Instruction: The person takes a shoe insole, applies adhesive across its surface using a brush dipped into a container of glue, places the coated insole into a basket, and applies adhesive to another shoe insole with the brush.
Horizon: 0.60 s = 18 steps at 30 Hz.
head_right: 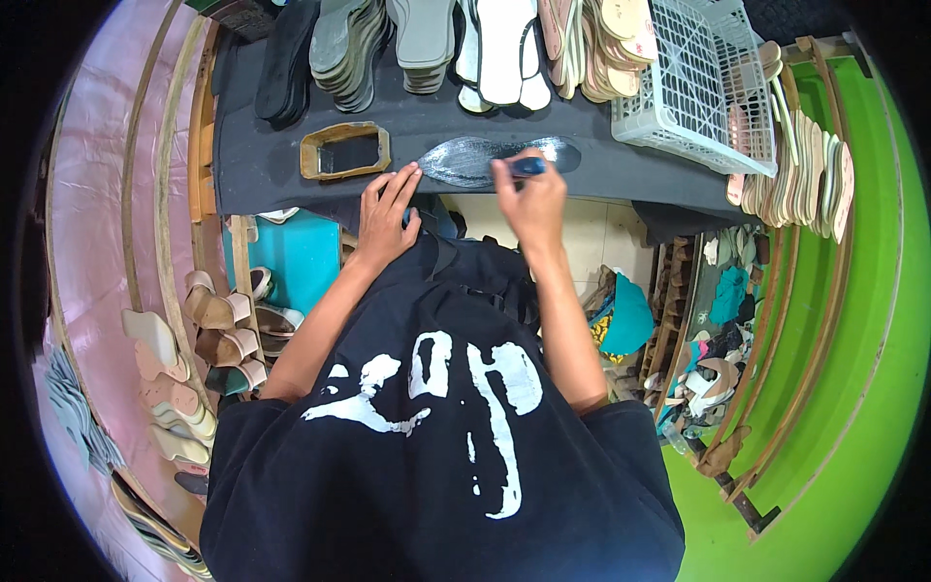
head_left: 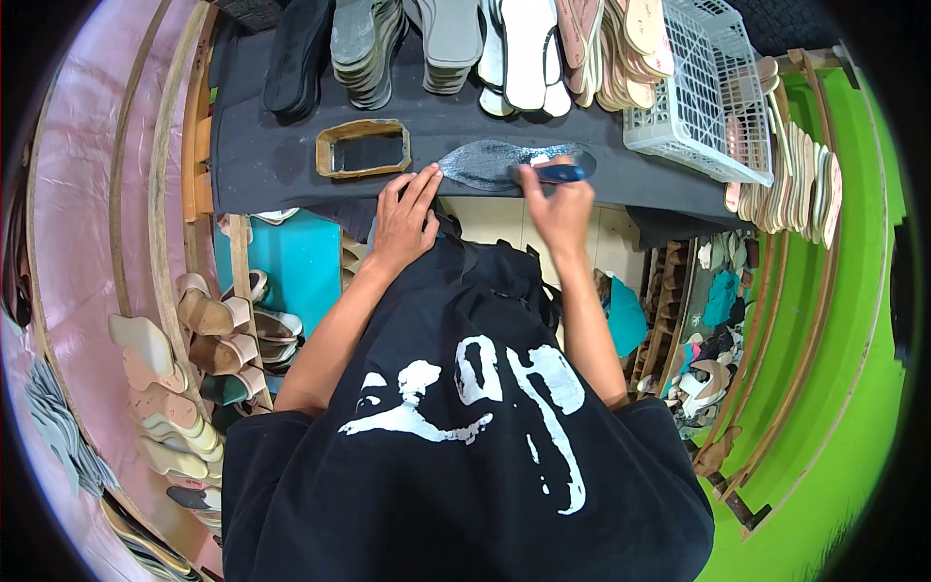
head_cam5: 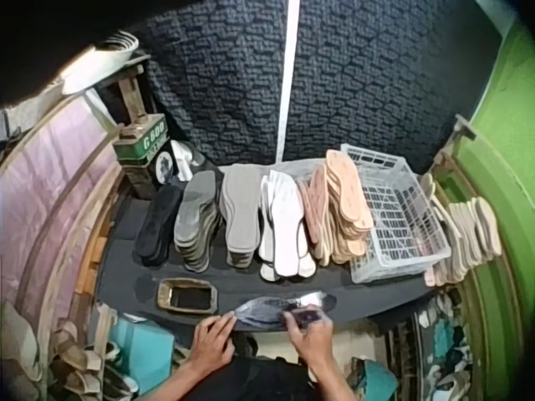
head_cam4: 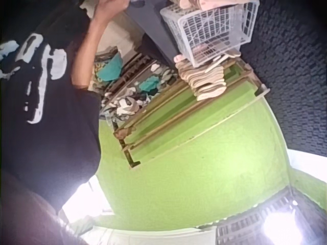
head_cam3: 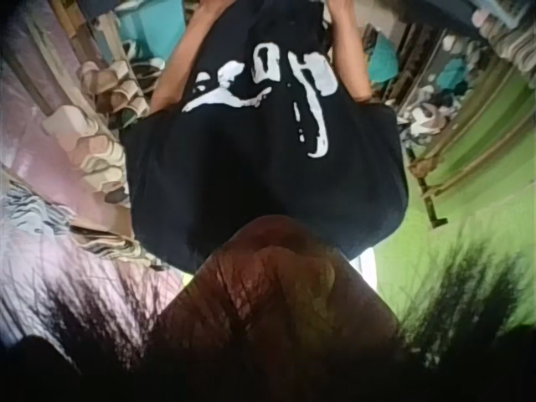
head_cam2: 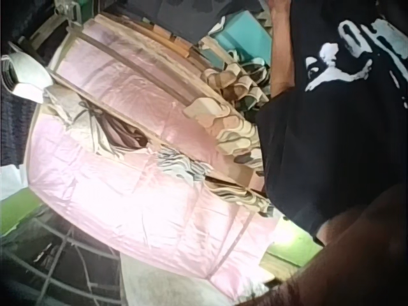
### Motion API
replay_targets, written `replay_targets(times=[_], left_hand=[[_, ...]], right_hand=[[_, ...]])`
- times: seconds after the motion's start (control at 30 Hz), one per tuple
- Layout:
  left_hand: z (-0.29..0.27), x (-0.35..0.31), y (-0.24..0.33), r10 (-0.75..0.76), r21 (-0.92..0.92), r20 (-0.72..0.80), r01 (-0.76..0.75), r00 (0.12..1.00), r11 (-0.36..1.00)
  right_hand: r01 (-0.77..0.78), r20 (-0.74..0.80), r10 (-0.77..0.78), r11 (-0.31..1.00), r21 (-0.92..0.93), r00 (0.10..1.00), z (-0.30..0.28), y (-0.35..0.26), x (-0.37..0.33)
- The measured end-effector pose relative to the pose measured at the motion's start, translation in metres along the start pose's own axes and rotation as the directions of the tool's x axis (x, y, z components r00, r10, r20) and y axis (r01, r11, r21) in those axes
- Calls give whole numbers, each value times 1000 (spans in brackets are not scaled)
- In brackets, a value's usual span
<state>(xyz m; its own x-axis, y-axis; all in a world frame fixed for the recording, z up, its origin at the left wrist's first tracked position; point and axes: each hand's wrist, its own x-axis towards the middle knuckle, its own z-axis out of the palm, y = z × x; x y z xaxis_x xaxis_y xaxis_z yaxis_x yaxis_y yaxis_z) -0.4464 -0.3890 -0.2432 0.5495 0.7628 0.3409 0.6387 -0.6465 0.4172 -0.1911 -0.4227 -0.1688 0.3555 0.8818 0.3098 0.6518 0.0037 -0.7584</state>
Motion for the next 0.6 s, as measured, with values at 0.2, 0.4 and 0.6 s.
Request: replay_targets(times=[0.2,0.4,0.6], left_hand=[[0,-1,-3,0,-19,-4,0,1000,1000],[2,-3,-6,11,1,-36,-11,999,1000],[7,-2,-9,3,-13,-27,-4,1000,1000]], right_hand=[[36,92,-46,994,107,995,26,1,-10],[-218,-86,208,967,-133,974,-49,47,17],[-180,-87,175,982,-64,981,-25,26,27]])
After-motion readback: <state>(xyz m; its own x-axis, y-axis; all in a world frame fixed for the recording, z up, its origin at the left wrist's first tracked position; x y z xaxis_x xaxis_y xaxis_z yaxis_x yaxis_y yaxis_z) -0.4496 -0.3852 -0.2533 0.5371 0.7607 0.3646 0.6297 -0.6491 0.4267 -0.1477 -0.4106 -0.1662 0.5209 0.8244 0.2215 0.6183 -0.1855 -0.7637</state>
